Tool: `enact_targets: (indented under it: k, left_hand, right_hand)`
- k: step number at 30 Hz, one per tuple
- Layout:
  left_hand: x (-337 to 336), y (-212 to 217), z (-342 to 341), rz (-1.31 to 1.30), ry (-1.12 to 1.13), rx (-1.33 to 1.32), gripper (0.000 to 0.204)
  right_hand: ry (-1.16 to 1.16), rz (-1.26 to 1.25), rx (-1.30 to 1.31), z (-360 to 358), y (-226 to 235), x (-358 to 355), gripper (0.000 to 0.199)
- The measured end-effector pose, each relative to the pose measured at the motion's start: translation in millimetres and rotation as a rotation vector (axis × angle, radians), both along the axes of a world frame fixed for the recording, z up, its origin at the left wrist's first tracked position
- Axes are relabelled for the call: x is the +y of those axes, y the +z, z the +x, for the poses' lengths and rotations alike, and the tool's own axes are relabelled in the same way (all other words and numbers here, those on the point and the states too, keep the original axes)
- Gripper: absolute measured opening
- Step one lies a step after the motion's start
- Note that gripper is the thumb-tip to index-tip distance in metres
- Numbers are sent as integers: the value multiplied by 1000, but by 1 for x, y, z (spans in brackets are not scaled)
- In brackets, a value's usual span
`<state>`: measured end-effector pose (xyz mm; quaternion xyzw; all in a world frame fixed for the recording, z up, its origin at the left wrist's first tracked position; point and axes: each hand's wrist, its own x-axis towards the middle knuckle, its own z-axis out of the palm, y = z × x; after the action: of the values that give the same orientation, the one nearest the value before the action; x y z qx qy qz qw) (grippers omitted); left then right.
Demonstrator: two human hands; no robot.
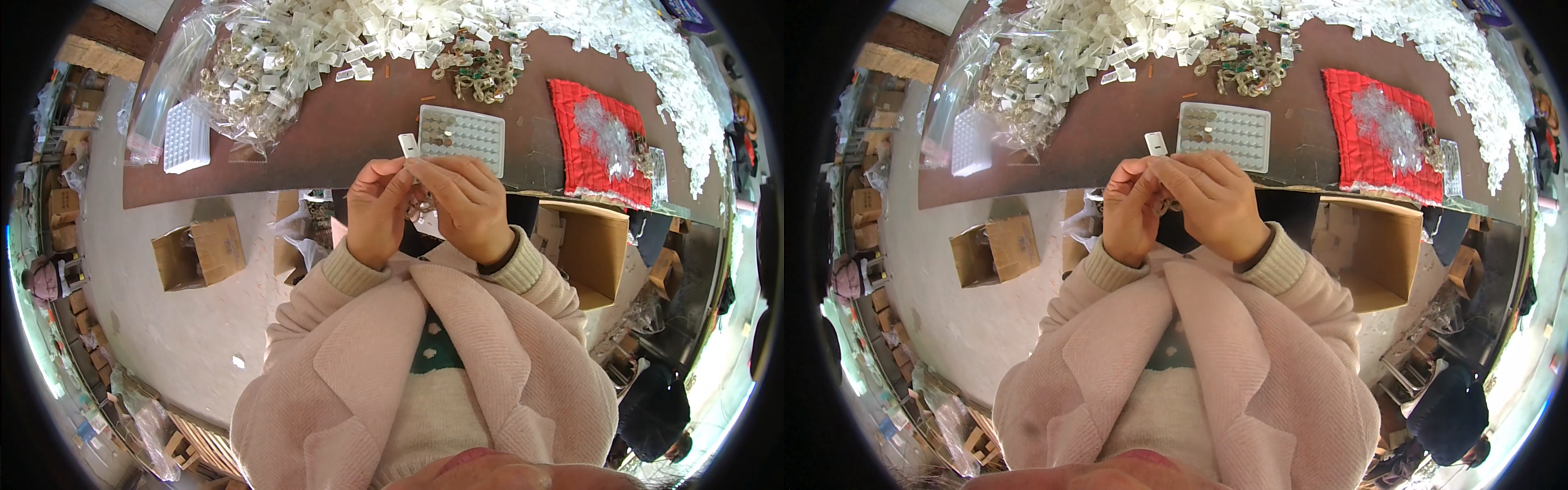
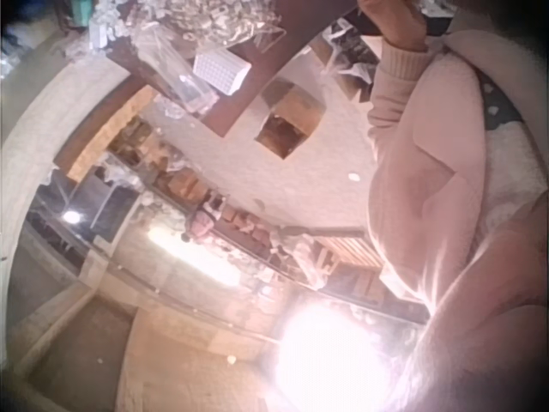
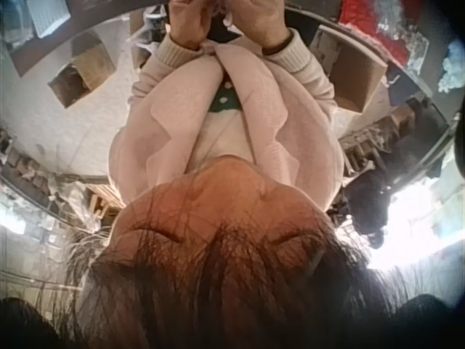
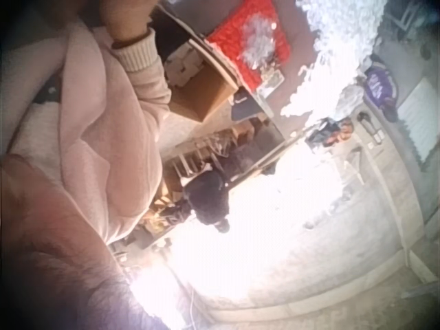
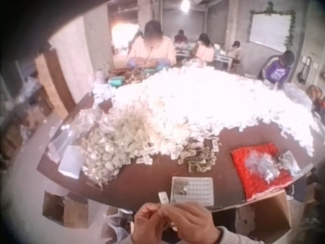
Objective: The person repeatedly picks small white plastic housings and metal contacts from a table, inserts the contacts into the housings, and places the assembled units into a white tray. The person also gathers loose metal contacts into a small pile on the table.
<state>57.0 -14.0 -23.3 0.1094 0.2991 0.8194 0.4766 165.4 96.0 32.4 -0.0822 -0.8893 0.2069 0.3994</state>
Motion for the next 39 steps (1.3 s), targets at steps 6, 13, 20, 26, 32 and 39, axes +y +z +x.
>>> enact_targets:
  k: [6, 13, 20, 26, 32, 39]
  left_hand:
    - [-7, -10, -10, -48, 60, -46, 11]
    - [-9, -13, -16, -46, 56, -72, 12]
    - [-7, -5, -12, -79, 34, -4, 10]
    - [-3, 5, -8, -32, -11, -86, 11]
    - [-6, 7, -11, 25, -156, -125, 12]
    - [-2, 9, -4, -27, -66, -117, 12]
  right_hand:
    - [-107, -517, -90, 2, -15, 3, 34]
    - [-137, -111, -283, -7, -42, 24, 20]
    - [-139, -389, -150, -9, -15, 8, 15]
    - [-109, -193, -15, -9, 6, -1, 15]
    - [9, -420, -102, 1, 8, 6, 16]
    - [75, -416, -83, 11, 4, -5, 25]
